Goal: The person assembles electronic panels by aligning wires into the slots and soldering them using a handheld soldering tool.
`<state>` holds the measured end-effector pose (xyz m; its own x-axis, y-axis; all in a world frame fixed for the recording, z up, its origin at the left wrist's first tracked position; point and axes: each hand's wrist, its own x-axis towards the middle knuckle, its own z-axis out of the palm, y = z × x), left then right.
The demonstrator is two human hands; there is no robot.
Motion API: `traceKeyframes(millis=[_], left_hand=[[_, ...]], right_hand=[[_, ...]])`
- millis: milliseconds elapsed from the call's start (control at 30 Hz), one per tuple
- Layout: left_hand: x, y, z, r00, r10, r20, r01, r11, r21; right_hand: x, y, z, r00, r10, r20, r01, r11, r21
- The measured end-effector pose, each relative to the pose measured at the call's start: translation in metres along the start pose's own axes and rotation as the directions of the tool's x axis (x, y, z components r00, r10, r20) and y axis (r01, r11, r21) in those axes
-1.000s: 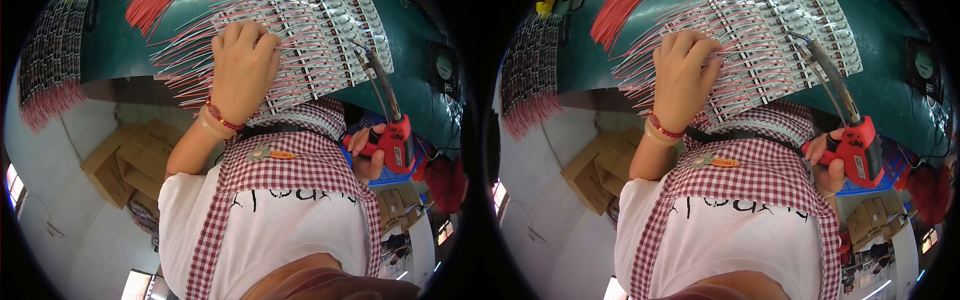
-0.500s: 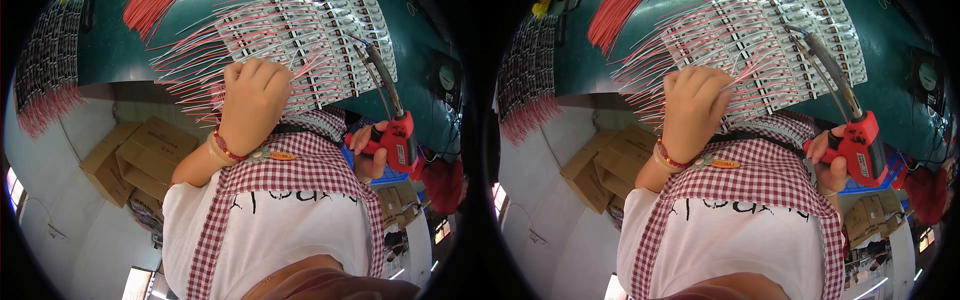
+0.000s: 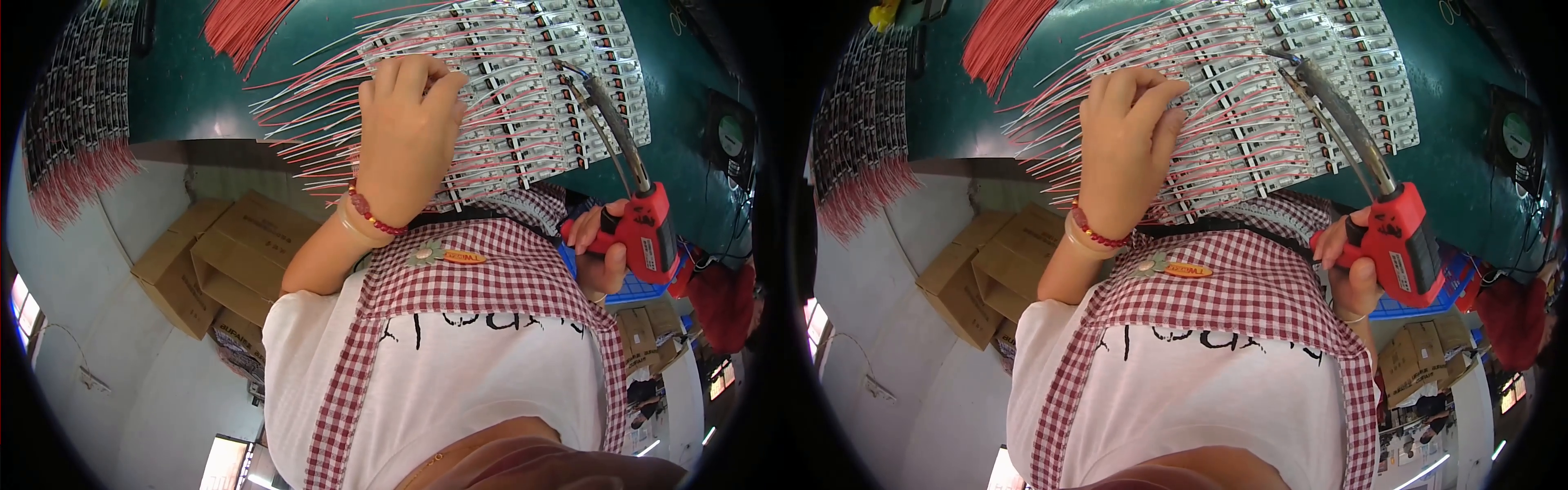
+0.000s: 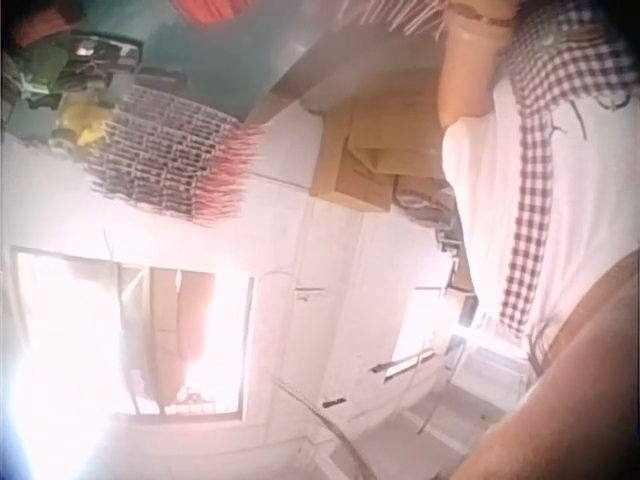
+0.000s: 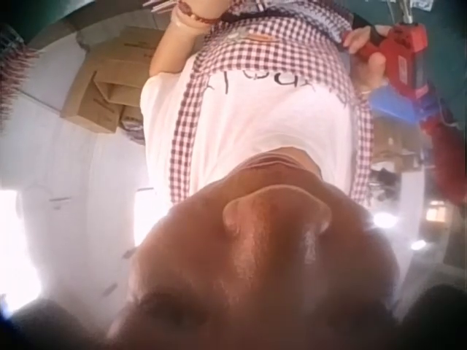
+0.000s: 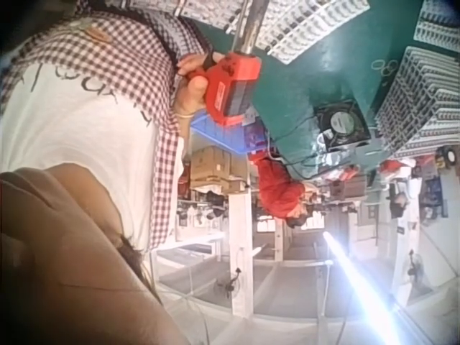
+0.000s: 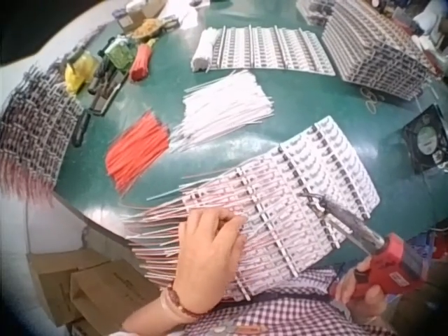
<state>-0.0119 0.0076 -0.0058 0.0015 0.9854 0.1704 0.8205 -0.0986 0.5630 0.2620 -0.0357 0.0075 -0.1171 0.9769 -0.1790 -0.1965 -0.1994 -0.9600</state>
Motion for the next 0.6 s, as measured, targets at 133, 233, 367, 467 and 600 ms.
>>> traceKeyframes(millis=[133,233,367,467,600], left_hand=[[-0.004,0.004,-0.002,1.0,0.012,0.027,-0.013,1.0,0.011],[-0.006,0.003,-0.005,0.998,0.027,0.062,-0.03,0.998,0.054],[0.002,-0.009,-0.001,0.999,0.027,-0.022,-0.026,0.999,0.032],[0.009,-0.012,0.005,0.997,0.019,-0.074,-0.017,0.999,0.035],[0.015,-0.006,0.006,0.998,0.016,-0.052,-0.013,0.998,0.057]], right_hand=[[0.0,-0.003,0.001,0.999,0.049,0.018,-0.049,0.999,0.006],[-0.002,-0.001,0.001,0.995,0.092,0.024,-0.092,0.996,-0.005],[-0.003,0.008,-0.001,0.991,0.112,0.076,-0.104,0.99,-0.098],[-0.006,0.01,0.0,0.983,0.16,0.084,-0.151,0.983,-0.109],[-0.005,0.01,0.002,0.984,0.157,0.087,-0.149,0.985,-0.09]])
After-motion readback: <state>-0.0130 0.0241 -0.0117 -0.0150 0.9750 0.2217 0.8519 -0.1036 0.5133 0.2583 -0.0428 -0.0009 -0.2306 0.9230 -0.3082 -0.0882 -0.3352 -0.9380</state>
